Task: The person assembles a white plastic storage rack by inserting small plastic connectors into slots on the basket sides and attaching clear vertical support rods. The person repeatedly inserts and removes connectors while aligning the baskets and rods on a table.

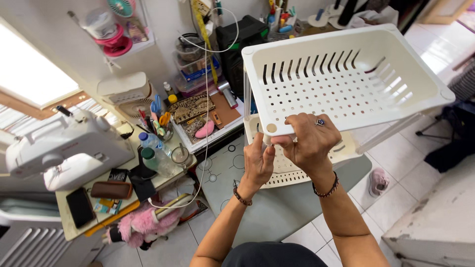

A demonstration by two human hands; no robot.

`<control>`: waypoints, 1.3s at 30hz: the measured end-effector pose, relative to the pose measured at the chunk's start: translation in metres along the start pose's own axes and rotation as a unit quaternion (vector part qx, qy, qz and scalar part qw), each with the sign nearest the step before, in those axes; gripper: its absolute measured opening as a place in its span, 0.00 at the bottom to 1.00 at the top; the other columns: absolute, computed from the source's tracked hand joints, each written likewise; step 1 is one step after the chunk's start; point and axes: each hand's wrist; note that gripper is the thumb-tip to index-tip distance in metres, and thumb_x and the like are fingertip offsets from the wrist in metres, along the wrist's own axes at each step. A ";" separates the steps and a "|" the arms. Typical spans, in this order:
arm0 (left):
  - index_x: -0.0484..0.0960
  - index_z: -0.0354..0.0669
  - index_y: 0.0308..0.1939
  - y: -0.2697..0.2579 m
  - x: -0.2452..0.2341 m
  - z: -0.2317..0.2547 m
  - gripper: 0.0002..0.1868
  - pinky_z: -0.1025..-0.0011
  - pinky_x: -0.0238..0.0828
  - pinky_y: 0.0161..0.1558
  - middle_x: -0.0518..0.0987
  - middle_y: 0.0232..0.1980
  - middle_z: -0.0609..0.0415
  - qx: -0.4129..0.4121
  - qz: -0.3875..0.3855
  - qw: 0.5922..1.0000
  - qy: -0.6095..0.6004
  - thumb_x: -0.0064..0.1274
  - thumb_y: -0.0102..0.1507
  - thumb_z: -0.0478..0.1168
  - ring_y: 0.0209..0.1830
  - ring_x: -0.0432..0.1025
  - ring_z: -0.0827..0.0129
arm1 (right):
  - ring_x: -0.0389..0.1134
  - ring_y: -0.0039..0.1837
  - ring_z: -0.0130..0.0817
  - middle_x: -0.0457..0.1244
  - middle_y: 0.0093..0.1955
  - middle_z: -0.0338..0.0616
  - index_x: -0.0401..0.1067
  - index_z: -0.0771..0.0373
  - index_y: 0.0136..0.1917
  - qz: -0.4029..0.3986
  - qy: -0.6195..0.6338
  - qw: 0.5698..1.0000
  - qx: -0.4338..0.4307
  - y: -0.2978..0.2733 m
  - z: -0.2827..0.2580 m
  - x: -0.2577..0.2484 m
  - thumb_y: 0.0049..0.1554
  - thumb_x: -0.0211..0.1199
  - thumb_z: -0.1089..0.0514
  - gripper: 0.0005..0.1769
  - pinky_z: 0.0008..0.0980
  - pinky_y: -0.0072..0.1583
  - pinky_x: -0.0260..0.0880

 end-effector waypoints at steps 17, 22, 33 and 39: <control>0.75 0.33 0.49 -0.014 0.015 -0.005 0.10 0.63 0.66 0.32 0.75 0.33 0.43 0.094 0.079 0.981 0.148 0.47 0.73 0.39 0.30 0.74 0.54 | 0.59 0.28 0.32 0.61 0.31 0.39 0.66 0.62 0.38 -0.076 0.057 0.994 -0.052 0.024 -0.003 -0.019 0.58 0.64 0.30 0.32 0.31 0.34 0.54; 0.71 0.32 0.57 -0.015 0.019 0.021 0.17 0.62 0.73 0.37 0.80 0.40 0.44 0.088 0.139 0.967 0.194 0.54 0.68 0.37 0.35 0.77 0.52 | 0.60 0.27 0.33 0.62 0.32 0.41 0.66 0.61 0.36 -0.116 0.001 0.993 -0.036 0.044 -0.029 -0.020 0.57 0.71 0.32 0.32 0.31 0.32 0.53; 0.65 0.25 0.70 -0.014 0.011 0.015 0.26 0.66 0.72 0.32 0.80 0.36 0.45 0.062 0.077 0.989 0.109 0.49 0.72 0.39 0.27 0.77 0.57 | 0.50 0.24 0.33 0.53 0.24 0.39 0.59 0.58 0.26 -0.109 -0.003 0.988 -0.111 0.051 -0.019 -0.010 0.60 0.70 0.49 0.28 0.34 0.31 0.49; 0.65 0.26 0.69 -0.020 0.013 0.014 0.27 0.66 0.74 0.32 0.81 0.35 0.45 0.066 0.051 0.992 0.090 0.51 0.72 0.40 0.28 0.78 0.56 | 0.51 0.27 0.33 0.52 0.25 0.38 0.60 0.59 0.28 -0.093 0.045 0.983 -0.149 0.053 -0.007 -0.015 0.60 0.70 0.49 0.27 0.34 0.33 0.51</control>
Point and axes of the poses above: each hand's wrist, its own y-axis towards the middle knuckle, its own x-axis out of the palm, z = x × y
